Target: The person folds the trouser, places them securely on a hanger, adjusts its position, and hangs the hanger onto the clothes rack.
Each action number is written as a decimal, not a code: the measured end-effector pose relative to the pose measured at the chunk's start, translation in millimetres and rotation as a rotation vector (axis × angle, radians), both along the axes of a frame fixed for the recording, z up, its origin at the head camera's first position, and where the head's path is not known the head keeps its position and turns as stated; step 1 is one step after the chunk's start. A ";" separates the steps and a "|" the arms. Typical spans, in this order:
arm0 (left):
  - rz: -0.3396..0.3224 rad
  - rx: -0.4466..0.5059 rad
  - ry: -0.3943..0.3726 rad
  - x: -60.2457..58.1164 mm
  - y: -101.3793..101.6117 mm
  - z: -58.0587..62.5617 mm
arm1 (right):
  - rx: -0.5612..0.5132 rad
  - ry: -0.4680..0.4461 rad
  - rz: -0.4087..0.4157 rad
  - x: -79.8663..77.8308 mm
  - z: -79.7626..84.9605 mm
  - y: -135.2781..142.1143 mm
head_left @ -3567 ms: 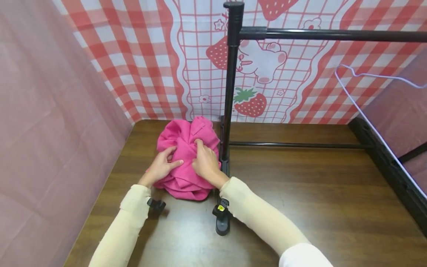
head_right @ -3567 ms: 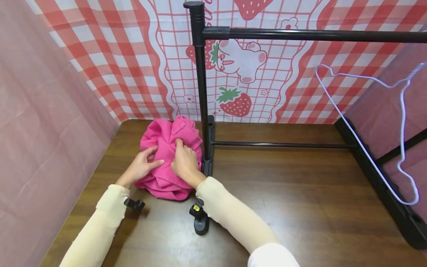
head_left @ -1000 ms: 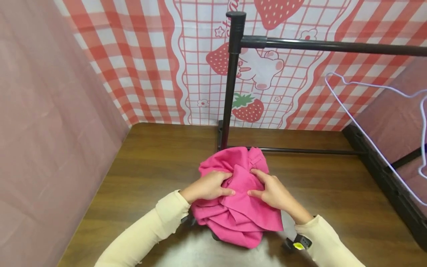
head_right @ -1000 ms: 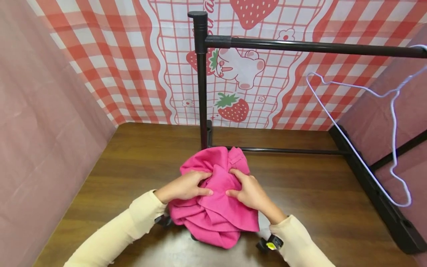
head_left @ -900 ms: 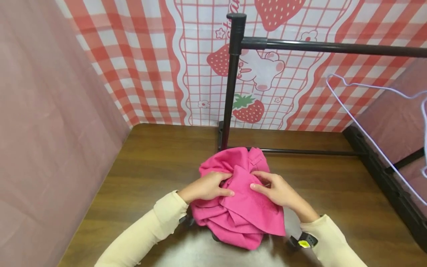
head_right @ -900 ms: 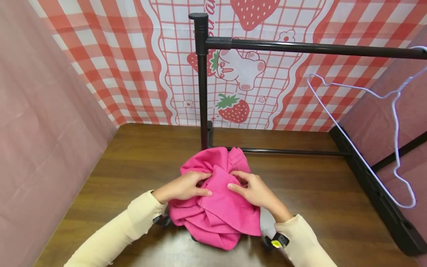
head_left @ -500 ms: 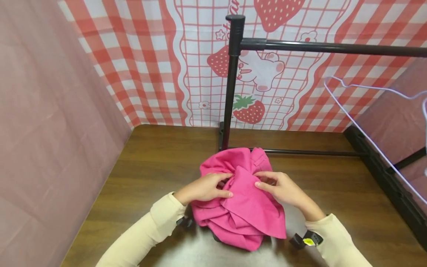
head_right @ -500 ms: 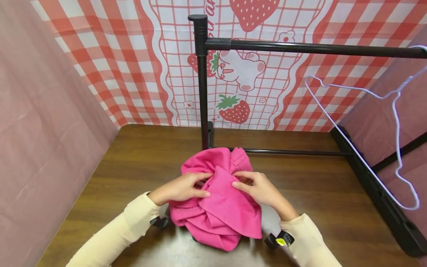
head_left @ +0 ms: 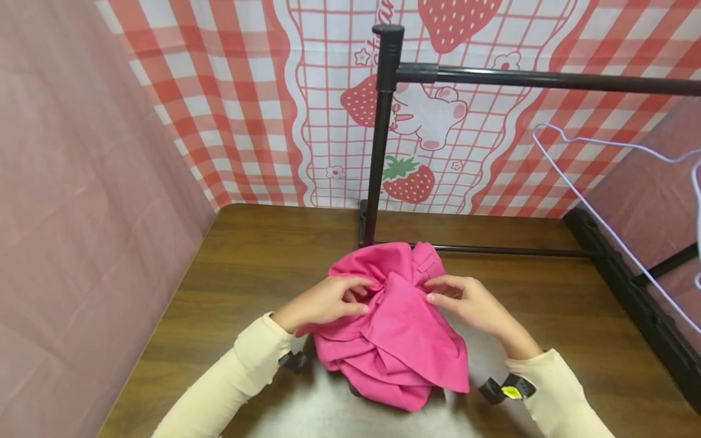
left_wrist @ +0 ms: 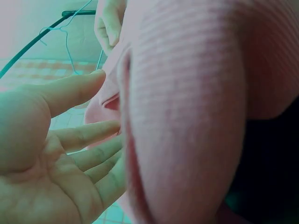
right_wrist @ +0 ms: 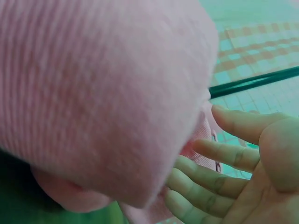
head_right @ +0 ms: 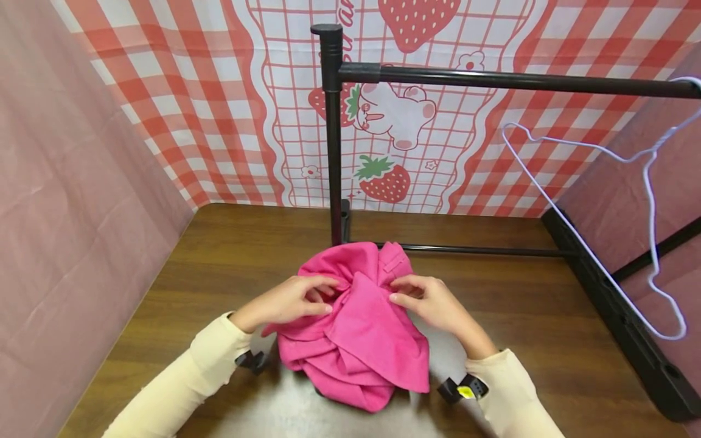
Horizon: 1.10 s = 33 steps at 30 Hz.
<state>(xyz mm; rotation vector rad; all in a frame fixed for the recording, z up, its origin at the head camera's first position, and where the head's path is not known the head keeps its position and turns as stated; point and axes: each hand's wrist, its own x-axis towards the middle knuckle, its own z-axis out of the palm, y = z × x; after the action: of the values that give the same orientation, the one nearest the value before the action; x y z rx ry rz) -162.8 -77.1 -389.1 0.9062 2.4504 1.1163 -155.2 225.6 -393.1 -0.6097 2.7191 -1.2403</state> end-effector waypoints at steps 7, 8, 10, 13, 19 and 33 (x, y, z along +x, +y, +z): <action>0.067 -0.029 0.053 -4.9 -10.8 3.2 | -0.001 0.000 -0.067 -5.3 4.6 12.6; 0.076 -0.024 0.055 -5.6 -12.4 3.6 | 0.002 0.005 -0.080 -6.5 5.3 14.2; 0.100 -0.015 0.051 -6.9 -15.1 4.4 | 0.015 0.027 -0.102 -9.2 6.3 17.5; 0.141 -0.003 0.061 -8.6 -19.9 5.6 | 0.019 0.054 -0.123 -13.3 7.2 21.8; 0.258 0.018 0.090 -14.5 -28.3 4.4 | 0.007 0.040 -0.137 -18.5 5.2 26.1; 0.305 -0.024 -0.054 -32.4 -40.8 -21.9 | -0.066 -0.099 -0.116 -32.9 -24.2 32.2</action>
<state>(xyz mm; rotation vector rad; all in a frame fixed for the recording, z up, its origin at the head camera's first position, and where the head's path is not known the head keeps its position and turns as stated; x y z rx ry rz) -195.2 -117.9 -411.0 0.4977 2.6101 1.1852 -188.1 257.8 -417.3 -0.3907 2.6747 -1.3526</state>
